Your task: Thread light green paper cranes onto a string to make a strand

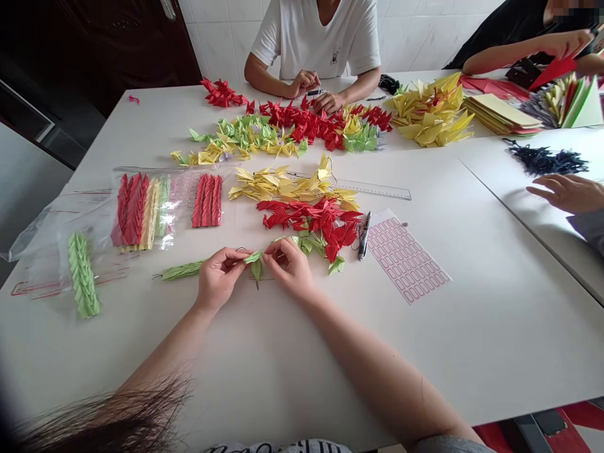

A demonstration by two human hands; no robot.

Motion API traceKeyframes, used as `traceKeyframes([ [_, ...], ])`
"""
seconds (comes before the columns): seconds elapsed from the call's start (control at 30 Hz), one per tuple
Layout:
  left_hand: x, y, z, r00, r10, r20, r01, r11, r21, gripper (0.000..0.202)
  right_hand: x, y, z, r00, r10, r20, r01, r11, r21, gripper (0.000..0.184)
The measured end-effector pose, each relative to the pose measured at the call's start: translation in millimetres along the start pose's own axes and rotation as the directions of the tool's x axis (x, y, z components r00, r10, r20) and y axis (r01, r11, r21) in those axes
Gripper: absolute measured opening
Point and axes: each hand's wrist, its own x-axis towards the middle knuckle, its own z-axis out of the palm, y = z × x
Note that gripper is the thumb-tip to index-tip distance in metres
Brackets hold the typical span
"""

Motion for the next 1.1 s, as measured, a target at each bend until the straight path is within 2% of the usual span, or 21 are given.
traceKeyframes([
  [0.1,-0.3,-1.1,-0.2,1.0,0.027,0.006,-0.027,1.0,0.014,0.005,-0.1,-0.9,-2.0,0.999,-0.031,0.041,0.031,0.999,-0.007,0.017],
  [0.4,-2.9,-1.9,-0.9,0.99,0.135,0.045,-0.14,0.98,0.143,0.006,1.3,-1.6,-2.3,0.996,0.021,0.082,-0.024,0.999,0.045,0.02],
  [0.6,-2.6,-0.7,-0.4,0.996,0.087,0.031,-0.09,0.99,0.111,0.005,1.3,-4.9,-4.4,0.989,0.02,0.144,-0.04,0.99,0.133,0.028],
  [0.87,-2.3,0.6,0.0,1.0,0.01,0.029,-0.011,0.999,0.052,0.008,3.7,-8.5,-4.2,0.996,0.024,0.089,-0.029,0.997,0.066,0.038],
  [1.0,-1.8,0.4,-0.1,0.999,-0.024,0.034,0.023,0.999,0.023,0.009,1.4,-7.7,-4.9,0.987,0.045,0.153,-0.061,0.993,0.101,0.036],
  [1.1,-2.7,0.6,0.3,0.999,-0.005,0.038,0.002,0.998,0.056,0.006,-0.1,-4.5,-4.5,0.981,0.054,0.185,-0.08,0.987,0.14,0.032],
])
